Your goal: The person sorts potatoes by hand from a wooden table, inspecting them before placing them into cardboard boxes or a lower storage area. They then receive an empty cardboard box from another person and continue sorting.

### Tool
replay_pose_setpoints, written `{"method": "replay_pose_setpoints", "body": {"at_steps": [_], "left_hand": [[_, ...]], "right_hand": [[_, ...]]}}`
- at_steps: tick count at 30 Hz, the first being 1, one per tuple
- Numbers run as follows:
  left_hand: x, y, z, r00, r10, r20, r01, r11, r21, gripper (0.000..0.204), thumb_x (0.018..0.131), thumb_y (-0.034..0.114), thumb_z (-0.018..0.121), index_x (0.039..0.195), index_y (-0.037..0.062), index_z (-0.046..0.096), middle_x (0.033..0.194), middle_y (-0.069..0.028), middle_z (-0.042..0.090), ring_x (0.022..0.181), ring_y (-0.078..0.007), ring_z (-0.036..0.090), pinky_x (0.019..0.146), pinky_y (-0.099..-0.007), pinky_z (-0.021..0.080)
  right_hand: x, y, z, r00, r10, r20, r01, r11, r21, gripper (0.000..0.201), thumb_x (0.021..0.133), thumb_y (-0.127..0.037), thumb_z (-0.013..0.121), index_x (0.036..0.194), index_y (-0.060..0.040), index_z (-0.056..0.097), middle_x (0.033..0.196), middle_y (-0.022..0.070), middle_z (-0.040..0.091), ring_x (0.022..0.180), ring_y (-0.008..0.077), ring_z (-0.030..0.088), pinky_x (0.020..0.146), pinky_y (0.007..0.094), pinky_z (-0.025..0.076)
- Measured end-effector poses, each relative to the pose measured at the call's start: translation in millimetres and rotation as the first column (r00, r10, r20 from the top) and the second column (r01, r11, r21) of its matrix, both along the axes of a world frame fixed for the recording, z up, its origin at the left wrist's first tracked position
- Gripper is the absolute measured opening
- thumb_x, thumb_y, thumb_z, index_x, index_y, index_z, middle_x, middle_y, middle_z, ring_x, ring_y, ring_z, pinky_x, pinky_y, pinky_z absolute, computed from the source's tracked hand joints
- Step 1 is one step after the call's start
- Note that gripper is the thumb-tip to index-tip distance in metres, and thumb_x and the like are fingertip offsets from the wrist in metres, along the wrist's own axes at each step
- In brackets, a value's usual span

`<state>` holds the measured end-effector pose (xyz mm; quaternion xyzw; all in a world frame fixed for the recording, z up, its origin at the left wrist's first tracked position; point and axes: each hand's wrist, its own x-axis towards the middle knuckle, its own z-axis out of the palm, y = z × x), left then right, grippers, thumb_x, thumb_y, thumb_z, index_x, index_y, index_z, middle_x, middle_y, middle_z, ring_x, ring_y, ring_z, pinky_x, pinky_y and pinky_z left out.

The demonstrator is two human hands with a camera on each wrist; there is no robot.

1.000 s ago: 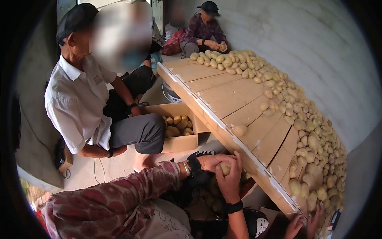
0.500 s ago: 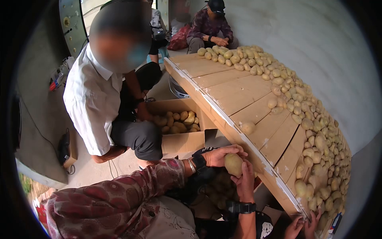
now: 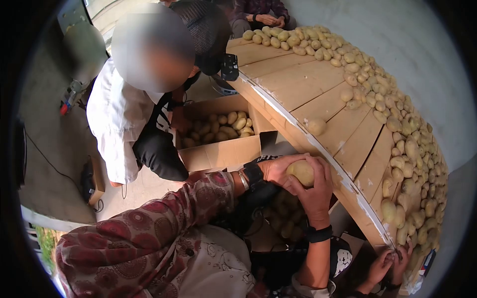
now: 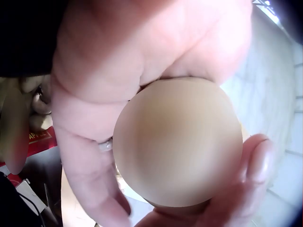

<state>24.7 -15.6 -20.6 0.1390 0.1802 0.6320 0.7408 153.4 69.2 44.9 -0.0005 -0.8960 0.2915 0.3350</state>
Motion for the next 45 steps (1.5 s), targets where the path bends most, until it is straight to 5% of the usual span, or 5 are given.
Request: {"method": "replay_pose_setpoints", "body": {"at_steps": [8,19,34,40,45], "left_hand": [[1,5,-3,0.98,-0.045,-0.193,0.025,0.994,-0.107,0.061,0.089,0.064,0.037,0.113,0.0116,0.056,0.085,-0.0137,0.065,0.062,-0.02,0.062,0.051,-0.0259,0.051],[2,3,-6,0.982,-0.087,-0.17,0.066,0.99,-0.123,0.056,0.09,0.063,0.038,0.113,0.0149,0.055,0.095,-0.0085,0.064,0.074,-0.0205,0.062,0.052,-0.0262,0.045],[-9,12,-30,0.975,0.215,0.061,-0.209,0.973,-0.095,0.08,0.085,0.071,0.035,0.138,0.0114,0.034,0.128,-0.0199,0.048,0.115,-0.0351,0.051,0.092,-0.0495,0.045],[-21,4,-26,0.925,0.313,0.215,-0.347,0.926,0.148,0.084,0.085,0.073,0.03,0.143,0.0126,0.026,0.142,-0.0253,0.029,0.129,-0.0406,0.034,0.106,-0.0544,0.028],[-15,-6,-6,0.947,0.285,0.147,-0.307,0.94,0.151,0.083,0.085,0.072,0.03,0.141,0.0108,0.029,0.143,-0.0193,0.031,0.13,-0.0361,0.033,0.106,-0.0554,0.025]], "right_hand": [[3,18,-21,0.996,0.069,0.057,0.009,0.56,-0.829,0.022,0.09,-0.016,0.058,0.107,-0.0023,0.055,0.092,0.0037,0.059,0.078,0.0079,0.053,0.065,0.0222,0.045],[2,26,-39,0.966,0.258,-0.003,-0.054,0.192,-0.98,0.026,0.091,-0.024,0.057,0.109,-0.0047,0.055,0.091,0.0048,0.061,0.071,0.0109,0.059,0.046,0.0218,0.043],[1,-8,-28,0.995,0.104,0.004,-0.099,0.962,-0.253,0.036,0.073,-0.01,0.071,0.105,-0.0025,0.055,0.102,0.0137,0.06,0.094,0.0283,0.058,0.084,0.0358,0.047],[5,-7,-21,0.995,0.002,0.1,0.004,0.998,-0.059,0.057,0.074,-0.027,0.074,0.114,-0.0024,0.043,0.106,0.0179,0.053,0.097,0.0363,0.053,0.084,0.0427,0.044],[-3,21,-41,0.994,-0.016,0.112,0.061,0.906,-0.418,0.039,0.087,-0.028,0.062,0.11,-0.0009,0.047,0.095,0.0126,0.059,0.084,0.0278,0.058,0.073,0.0369,0.047]]}}
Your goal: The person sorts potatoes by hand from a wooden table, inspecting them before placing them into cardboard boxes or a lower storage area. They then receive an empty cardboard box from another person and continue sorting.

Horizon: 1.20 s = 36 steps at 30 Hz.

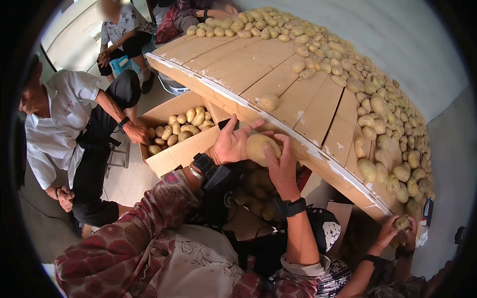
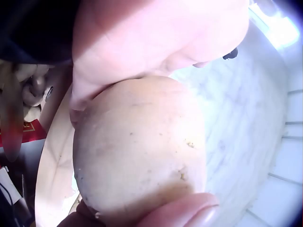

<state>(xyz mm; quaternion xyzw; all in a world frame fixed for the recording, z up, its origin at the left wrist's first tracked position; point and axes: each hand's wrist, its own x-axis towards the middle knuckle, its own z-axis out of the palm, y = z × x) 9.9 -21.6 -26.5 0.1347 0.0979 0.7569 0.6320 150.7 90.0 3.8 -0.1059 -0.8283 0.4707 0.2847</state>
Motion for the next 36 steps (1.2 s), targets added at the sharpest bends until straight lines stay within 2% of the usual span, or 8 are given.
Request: {"method": "replay_pose_setpoints", "body": {"at_steps": [3,5,6,13,24,26,29,36], "left_hand": [[2,-1,9,0.993,-0.004,-0.117,-0.006,0.997,-0.079,0.08,0.086,0.071,0.031,0.141,0.0126,0.03,0.143,-0.0146,0.033,0.132,-0.0334,0.032,0.106,-0.0544,0.024],[2,-1,4,0.995,-0.024,-0.101,0.018,0.998,-0.058,0.078,0.085,0.071,0.032,0.141,0.0155,0.031,0.143,-0.0113,0.035,0.133,-0.0317,0.03,0.105,-0.0528,0.024],[3,-1,5,0.99,-0.059,-0.129,0.048,0.995,-0.088,0.077,0.086,0.07,0.032,0.141,0.0169,0.031,0.142,-0.01,0.037,0.131,-0.0307,0.032,0.105,-0.0516,0.024],[-9,-6,7,0.96,-0.219,-0.173,0.201,0.973,-0.116,0.071,0.09,0.066,0.027,0.14,0.0166,0.033,0.14,-0.0148,0.04,0.127,-0.0326,0.039,0.103,-0.0497,0.03],[-14,-11,8,0.948,-0.255,-0.189,0.227,0.961,-0.158,0.06,0.096,0.056,0.024,0.139,0.0157,0.034,0.136,-0.0109,0.045,0.123,-0.0269,0.046,0.1,-0.0416,0.034],[-13,-10,4,0.951,-0.256,-0.173,0.237,0.964,-0.122,0.058,0.097,0.055,0.025,0.138,0.0162,0.035,0.136,-0.0101,0.045,0.123,-0.0266,0.046,0.1,-0.0418,0.033],[-13,-11,10,0.939,-0.259,-0.228,0.222,0.959,-0.177,0.057,0.097,0.054,0.024,0.138,0.0161,0.035,0.136,-0.0102,0.046,0.122,-0.0261,0.046,0.1,-0.043,0.033],[-14,-9,8,0.937,-0.268,-0.225,0.236,0.959,-0.159,0.058,0.097,0.054,0.022,0.139,0.0158,0.035,0.136,-0.0112,0.045,0.123,-0.0265,0.046,0.1,-0.0446,0.034]], "right_hand": [[-1,14,-1,0.99,0.017,0.139,0.058,0.852,-0.521,0.035,0.097,-0.036,0.042,0.11,-0.0043,0.052,0.104,0.0071,0.062,0.082,0.0176,0.061,0.062,0.0263,0.049],[-1,20,-1,0.998,0.045,0.042,0.019,0.424,-0.906,0.042,0.097,-0.044,0.04,0.117,-0.0082,0.051,0.097,0.003,0.062,0.071,0.0102,0.059,0.055,0.0219,0.044],[0,25,5,0.998,0.063,-0.012,-0.038,0.421,-0.906,0.047,0.097,-0.047,0.038,0.122,-0.0087,0.048,0.101,0.0046,0.062,0.074,0.0116,0.061,0.057,0.0226,0.048],[-54,90,46,0.991,-0.101,0.083,0.13,0.734,-0.667,0.047,0.09,-0.032,0.058,0.129,-0.0109,0.042,0.108,0.0062,0.061,0.081,0.0133,0.063,0.061,0.0209,0.052],[-177,146,12,0.979,-0.017,0.203,0.13,0.819,-0.558,0.05,0.084,-0.036,0.066,0.124,-0.0111,0.049,0.103,0.0042,0.062,0.092,0.0131,0.058,0.077,0.0283,0.044],[-186,159,-8,0.87,-0.214,0.444,0.171,0.976,0.135,0.05,0.084,-0.04,0.062,0.12,-0.0061,0.053,0.104,0.0078,0.063,0.095,0.0179,0.058,0.082,0.0301,0.044],[-179,171,-6,0.843,-0.069,0.534,0.172,0.974,-0.146,0.05,0.085,-0.04,0.058,0.118,-0.0013,0.055,0.11,0.0124,0.061,0.101,0.0223,0.057,0.088,0.031,0.043],[-170,154,16,0.845,-0.031,0.534,0.145,0.974,-0.174,0.063,0.084,-0.042,0.059,0.128,0.0017,0.046,0.121,0.0179,0.055,0.11,0.0248,0.053,0.093,0.0326,0.041]]}}
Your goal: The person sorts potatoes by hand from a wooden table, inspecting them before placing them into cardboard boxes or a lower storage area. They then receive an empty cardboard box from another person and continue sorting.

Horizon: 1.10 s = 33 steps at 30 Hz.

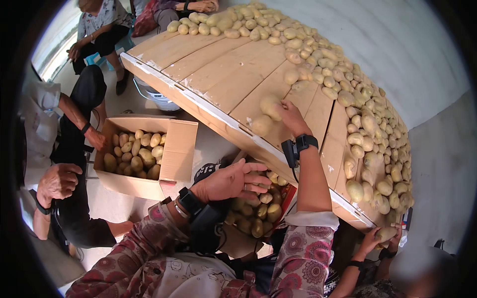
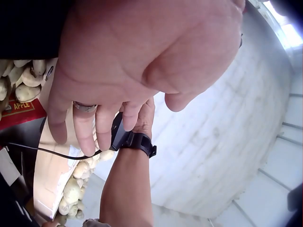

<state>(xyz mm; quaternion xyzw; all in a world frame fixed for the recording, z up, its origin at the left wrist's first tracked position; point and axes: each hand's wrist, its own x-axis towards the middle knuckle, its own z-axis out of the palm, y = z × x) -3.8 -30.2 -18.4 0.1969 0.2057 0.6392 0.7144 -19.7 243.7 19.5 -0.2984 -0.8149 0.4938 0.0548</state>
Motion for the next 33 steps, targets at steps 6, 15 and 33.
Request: {"method": "replay_pose_setpoints", "body": {"at_steps": [6,15,33], "left_hand": [[-2,1,-7,0.999,0.023,0.032,-0.024,1.0,0.02,0.061,0.096,0.056,0.025,0.138,0.0149,0.035,0.137,-0.0123,0.044,0.122,-0.0263,0.047,0.099,-0.0445,0.036],[-7,0,-3,0.999,0.042,0.007,-0.042,0.998,0.052,0.064,0.095,0.057,0.028,0.141,0.0137,0.031,0.142,-0.0169,0.037,0.128,-0.0313,0.039,0.102,-0.047,0.033],[-8,0,-11,0.995,-0.032,0.097,0.018,0.99,0.138,0.061,0.096,0.052,0.031,0.142,0.0126,0.029,0.144,-0.02,0.032,0.131,-0.0337,0.036,0.105,-0.0518,0.031]], "right_hand": [[16,22,-13,0.999,-0.026,-0.019,0.03,0.973,0.229,0.068,0.083,-0.044,0.063,0.135,-0.0056,0.041,0.126,0.0119,0.049,0.109,0.0211,0.048,0.086,0.035,0.042],[173,-82,18,0.915,-0.221,-0.338,0.099,0.934,-0.342,0.029,0.091,-0.022,0.058,0.116,-0.0077,0.058,0.109,0.0016,0.061,0.098,0.0102,0.058,0.081,0.0249,0.044],[201,-212,-187,0.85,0.47,0.236,-0.514,0.838,0.184,0.027,0.083,-0.024,0.054,0.101,-0.0041,0.058,0.092,0.0237,0.062,0.084,0.0427,0.06,0.074,0.0491,0.047]]}}
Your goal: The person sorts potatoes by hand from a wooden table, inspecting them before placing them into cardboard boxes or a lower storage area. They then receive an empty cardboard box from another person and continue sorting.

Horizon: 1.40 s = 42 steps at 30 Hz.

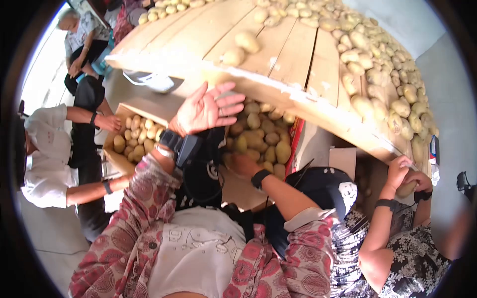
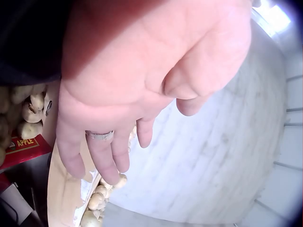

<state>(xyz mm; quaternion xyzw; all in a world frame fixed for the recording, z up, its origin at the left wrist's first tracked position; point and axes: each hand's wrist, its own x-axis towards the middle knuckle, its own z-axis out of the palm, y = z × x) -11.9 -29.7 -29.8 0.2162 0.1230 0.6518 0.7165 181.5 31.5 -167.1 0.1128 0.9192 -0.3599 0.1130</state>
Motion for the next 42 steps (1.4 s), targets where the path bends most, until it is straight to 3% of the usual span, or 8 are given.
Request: {"method": "replay_pose_setpoints", "body": {"at_steps": [10,13,21,23,25,32,37,42], "left_hand": [[5,-7,9,0.993,0.081,-0.087,-0.088,0.993,-0.083,0.06,0.096,0.052,0.031,0.14,0.0119,0.032,0.143,-0.0201,0.034,0.129,-0.0346,0.037,0.103,-0.0504,0.033],[9,-6,12,0.994,0.072,-0.078,-0.081,0.99,-0.115,0.059,0.096,0.053,0.031,0.139,0.0123,0.033,0.142,-0.0196,0.034,0.128,-0.0343,0.037,0.103,-0.0504,0.033],[2,-10,8,0.995,0.093,-0.041,-0.096,0.992,-0.086,0.06,0.095,0.053,0.033,0.141,0.0136,0.031,0.143,-0.0192,0.033,0.129,-0.0335,0.037,0.104,-0.0514,0.032],[0,-11,8,0.993,0.11,-0.035,-0.113,0.991,-0.069,0.062,0.094,0.054,0.034,0.141,0.014,0.03,0.143,-0.019,0.034,0.129,-0.0329,0.038,0.104,-0.0514,0.032],[-2,-11,8,0.993,0.116,-0.04,-0.118,0.991,-0.06,0.062,0.094,0.054,0.034,0.141,0.0139,0.03,0.143,-0.0188,0.034,0.129,-0.0328,0.038,0.104,-0.0513,0.033],[3,-9,11,0.991,0.112,-0.074,-0.119,0.988,-0.095,0.062,0.094,0.055,0.034,0.14,0.0139,0.032,0.142,-0.0182,0.035,0.129,-0.0324,0.037,0.103,-0.051,0.033],[5,-6,16,0.992,0.078,-0.101,-0.089,0.99,-0.11,0.062,0.094,0.055,0.033,0.14,0.0141,0.032,0.144,-0.0179,0.032,0.132,-0.0325,0.033,0.104,-0.0501,0.031],[6,-8,15,0.982,0.074,-0.172,-0.095,0.988,-0.121,0.059,0.095,0.052,0.034,0.141,0.0148,0.031,0.144,-0.0172,0.032,0.131,-0.0322,0.034,0.104,-0.0499,0.03]], "right_hand": [[-2,-30,18,0.98,-0.162,0.112,0.159,0.987,0.038,0.031,0.081,-0.022,0.06,0.11,-0.0103,0.053,0.109,0.017,0.054,0.095,0.0414,0.058,0.077,0.0507,0.049],[-7,-21,-22,0.994,-0.083,0.077,0.078,0.995,0.061,0.033,0.081,-0.022,0.06,0.112,-0.011,0.054,0.102,0.0176,0.06,0.092,0.0387,0.06,0.077,0.0497,0.049],[6,26,36,0.997,0.074,0.036,-0.073,0.997,-0.034,0.031,0.083,-0.022,0.061,0.106,-0.0019,0.06,0.099,0.0212,0.063,0.085,0.0335,0.064,0.073,0.0412,0.051],[15,51,82,0.955,-0.069,0.288,0.178,0.911,-0.372,0.047,0.084,-0.03,0.063,0.117,0.0026,0.055,0.1,0.0174,0.063,0.082,0.0234,0.063,0.07,0.0331,0.051],[29,74,102,0.991,-0.123,0.06,0.137,0.907,-0.398,0.057,0.084,-0.034,0.064,0.126,0.0024,0.05,0.102,0.0109,0.061,0.081,0.0159,0.06,0.071,0.0273,0.05],[27,116,183,0.848,-0.531,0.012,0.267,0.407,-0.873,0.049,0.093,-0.023,0.057,0.136,-0.0042,0.041,0.114,0.0073,0.059,0.084,0.0159,0.064,0.073,0.0261,0.055],[-10,121,169,0.586,-0.792,-0.169,0.275,0.391,-0.879,0.048,0.092,-0.018,0.058,0.136,-0.0061,0.041,0.113,0.0047,0.059,0.087,0.0117,0.061,0.073,0.0246,0.055],[-26,120,173,0.55,-0.812,-0.193,0.408,0.463,-0.787,0.045,0.091,-0.014,0.06,0.132,-0.0053,0.047,0.113,0.0042,0.059,0.091,0.0093,0.059,0.075,0.0237,0.051]]}}
